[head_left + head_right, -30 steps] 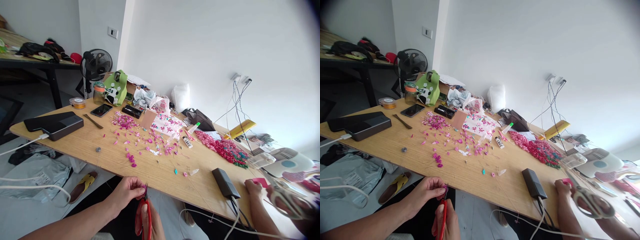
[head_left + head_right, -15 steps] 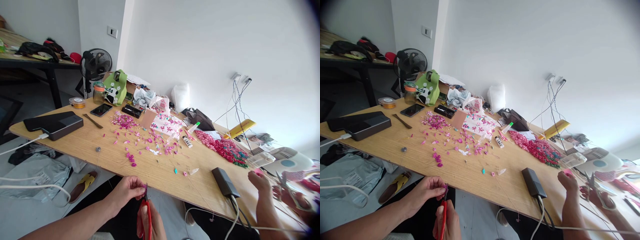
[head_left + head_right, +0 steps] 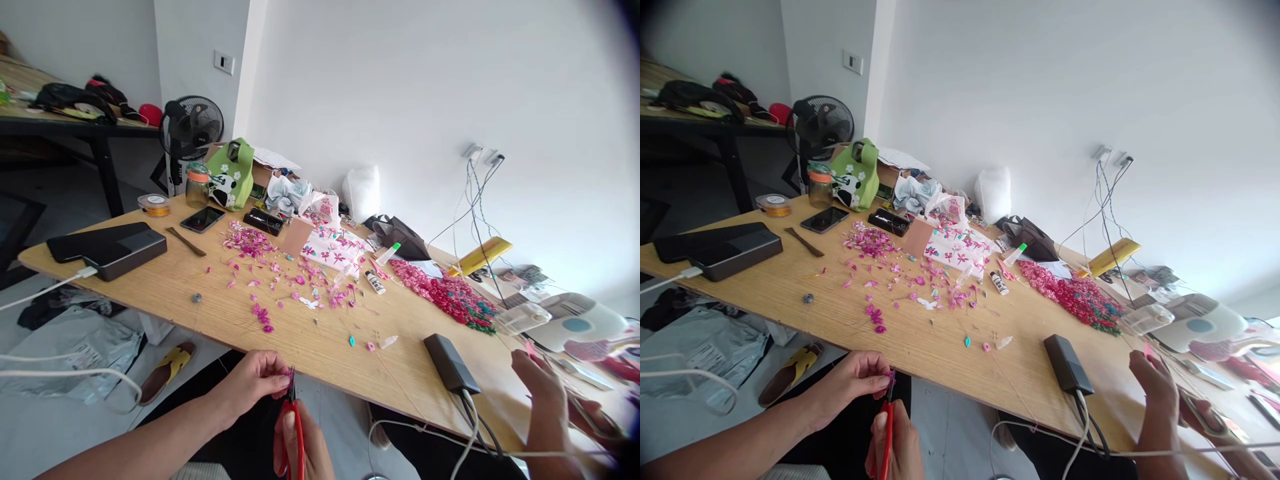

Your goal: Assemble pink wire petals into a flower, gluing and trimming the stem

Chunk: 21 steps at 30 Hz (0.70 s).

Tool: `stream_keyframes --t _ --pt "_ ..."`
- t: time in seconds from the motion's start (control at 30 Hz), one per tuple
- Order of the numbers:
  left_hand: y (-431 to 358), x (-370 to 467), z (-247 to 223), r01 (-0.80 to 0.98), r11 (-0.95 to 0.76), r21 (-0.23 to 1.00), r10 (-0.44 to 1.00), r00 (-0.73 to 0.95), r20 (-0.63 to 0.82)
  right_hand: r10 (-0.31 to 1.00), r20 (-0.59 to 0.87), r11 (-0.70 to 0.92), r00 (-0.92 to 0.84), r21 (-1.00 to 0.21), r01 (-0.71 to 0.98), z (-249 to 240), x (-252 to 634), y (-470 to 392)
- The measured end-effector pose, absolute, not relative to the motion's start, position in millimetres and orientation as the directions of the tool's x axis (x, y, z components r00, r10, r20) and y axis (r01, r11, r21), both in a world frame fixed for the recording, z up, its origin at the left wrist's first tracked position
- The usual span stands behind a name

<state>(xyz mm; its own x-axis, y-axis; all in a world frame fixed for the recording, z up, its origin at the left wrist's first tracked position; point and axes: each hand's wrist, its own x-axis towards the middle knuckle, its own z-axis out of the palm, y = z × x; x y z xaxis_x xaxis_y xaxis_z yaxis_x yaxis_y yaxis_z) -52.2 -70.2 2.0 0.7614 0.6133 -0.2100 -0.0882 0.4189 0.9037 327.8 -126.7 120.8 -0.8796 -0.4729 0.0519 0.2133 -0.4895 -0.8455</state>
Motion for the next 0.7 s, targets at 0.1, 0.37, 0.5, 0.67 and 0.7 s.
stream_keyframes --t 0.1,0.37,0.5,0.67,0.7 --pt "-68.8 -52.1 0.8 -0.084 0.421 0.903 0.609 0.764 -0.213 -0.589 0.244 -0.634 -0.770 -0.730 0.254 122.7 355.9 -118.3" --pt "-68.0 -53.9 -2.9 -0.098 0.461 0.882 0.571 0.794 -0.211 -0.571 0.386 -0.702 -0.725 -0.687 0.188 106.4 411.7 -115.5" --pt "-68.0 -54.0 -3.4 -0.107 0.479 0.871 0.568 0.795 -0.214 -0.775 0.318 -0.533 -0.547 -0.794 0.293 107.5 421.7 -109.8" --pt "-68.0 -53.8 -1.7 -0.109 0.470 0.876 0.571 0.795 -0.208 -0.949 0.262 -0.311 -0.173 -0.859 0.406 108.0 418.3 -106.4" --pt "-68.1 -53.9 -1.3 -0.106 0.467 0.878 0.567 0.798 -0.205 -0.961 0.255 -0.276 -0.107 -0.868 0.414 107.2 416.7 -107.0"
